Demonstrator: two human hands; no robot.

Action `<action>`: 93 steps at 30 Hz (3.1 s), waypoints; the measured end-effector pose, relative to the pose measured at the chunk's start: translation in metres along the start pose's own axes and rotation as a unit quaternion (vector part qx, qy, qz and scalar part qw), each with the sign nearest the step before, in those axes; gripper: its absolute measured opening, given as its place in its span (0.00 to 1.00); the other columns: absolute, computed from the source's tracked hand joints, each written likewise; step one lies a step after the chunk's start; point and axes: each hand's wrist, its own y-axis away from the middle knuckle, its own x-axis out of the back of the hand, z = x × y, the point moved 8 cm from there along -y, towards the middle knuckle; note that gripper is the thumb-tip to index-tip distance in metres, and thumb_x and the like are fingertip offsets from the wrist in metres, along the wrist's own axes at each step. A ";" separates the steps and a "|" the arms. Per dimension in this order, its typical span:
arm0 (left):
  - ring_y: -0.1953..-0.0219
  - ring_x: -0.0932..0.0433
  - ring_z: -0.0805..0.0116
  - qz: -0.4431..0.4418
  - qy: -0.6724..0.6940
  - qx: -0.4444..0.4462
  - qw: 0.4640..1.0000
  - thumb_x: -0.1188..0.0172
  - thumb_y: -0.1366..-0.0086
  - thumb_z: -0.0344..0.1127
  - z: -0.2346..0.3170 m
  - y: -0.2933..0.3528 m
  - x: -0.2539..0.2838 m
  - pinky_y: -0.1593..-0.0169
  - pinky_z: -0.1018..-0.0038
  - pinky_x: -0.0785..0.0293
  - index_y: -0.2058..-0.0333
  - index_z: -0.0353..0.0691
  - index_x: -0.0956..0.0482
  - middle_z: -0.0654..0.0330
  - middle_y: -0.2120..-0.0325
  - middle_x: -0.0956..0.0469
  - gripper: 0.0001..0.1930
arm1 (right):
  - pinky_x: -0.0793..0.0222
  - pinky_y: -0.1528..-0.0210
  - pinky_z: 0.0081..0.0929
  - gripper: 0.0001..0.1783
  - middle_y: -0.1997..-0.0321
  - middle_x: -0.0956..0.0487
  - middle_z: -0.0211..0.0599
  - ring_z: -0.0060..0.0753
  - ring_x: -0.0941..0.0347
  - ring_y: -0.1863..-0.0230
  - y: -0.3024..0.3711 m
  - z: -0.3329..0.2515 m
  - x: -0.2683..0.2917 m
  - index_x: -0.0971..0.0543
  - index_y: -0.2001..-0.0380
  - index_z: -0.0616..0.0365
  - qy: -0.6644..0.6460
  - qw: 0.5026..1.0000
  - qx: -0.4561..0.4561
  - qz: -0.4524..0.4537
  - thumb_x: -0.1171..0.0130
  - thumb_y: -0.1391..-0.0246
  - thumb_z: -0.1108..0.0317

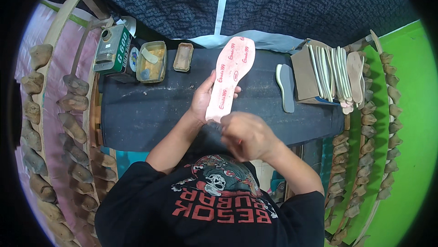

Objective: The person applies glue onto shoe insoles using a brush and places the insoles into a basket.

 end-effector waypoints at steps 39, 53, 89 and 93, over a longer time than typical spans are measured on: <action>0.52 0.22 0.68 0.158 -0.001 -0.109 0.981 0.58 0.24 0.57 -0.114 -0.053 -0.034 0.46 0.68 0.26 0.41 0.44 0.28 0.60 0.52 0.21 0.26 | 0.28 0.69 0.33 0.17 0.62 0.24 0.51 0.41 0.25 0.73 0.099 0.114 0.124 0.38 0.51 0.68 -0.058 0.990 -0.015 0.124 0.46 0.41 0.81; 0.54 0.21 0.65 0.214 0.030 -0.155 0.964 0.57 0.26 0.60 -0.088 -0.001 0.020 0.46 0.63 0.25 0.42 0.46 0.27 0.59 0.52 0.21 0.28 | 0.26 0.66 0.38 0.17 0.64 0.23 0.50 0.49 0.23 0.70 0.069 0.107 0.060 0.35 0.54 0.68 -0.077 0.995 -0.031 0.059 0.42 0.44 0.80; 0.59 0.18 0.63 0.286 -0.019 -0.068 0.956 0.60 0.23 0.48 0.050 0.108 0.175 0.59 0.62 0.17 0.33 0.52 0.40 0.59 0.48 0.24 0.23 | 0.27 0.57 0.47 0.14 0.65 0.20 0.60 0.65 0.21 0.60 -0.126 0.331 -0.143 0.33 0.50 0.60 0.058 0.955 -0.291 0.018 0.45 0.36 0.69; 0.59 0.18 0.63 0.292 -0.018 -0.073 0.953 0.60 0.24 0.47 0.055 0.105 0.175 0.59 0.63 0.17 0.34 0.52 0.38 0.60 0.49 0.24 0.22 | 0.27 0.61 0.39 0.19 0.70 0.21 0.49 0.47 0.21 0.68 -0.115 0.370 -0.148 0.34 0.46 0.59 0.028 0.922 -0.381 0.061 0.43 0.37 0.69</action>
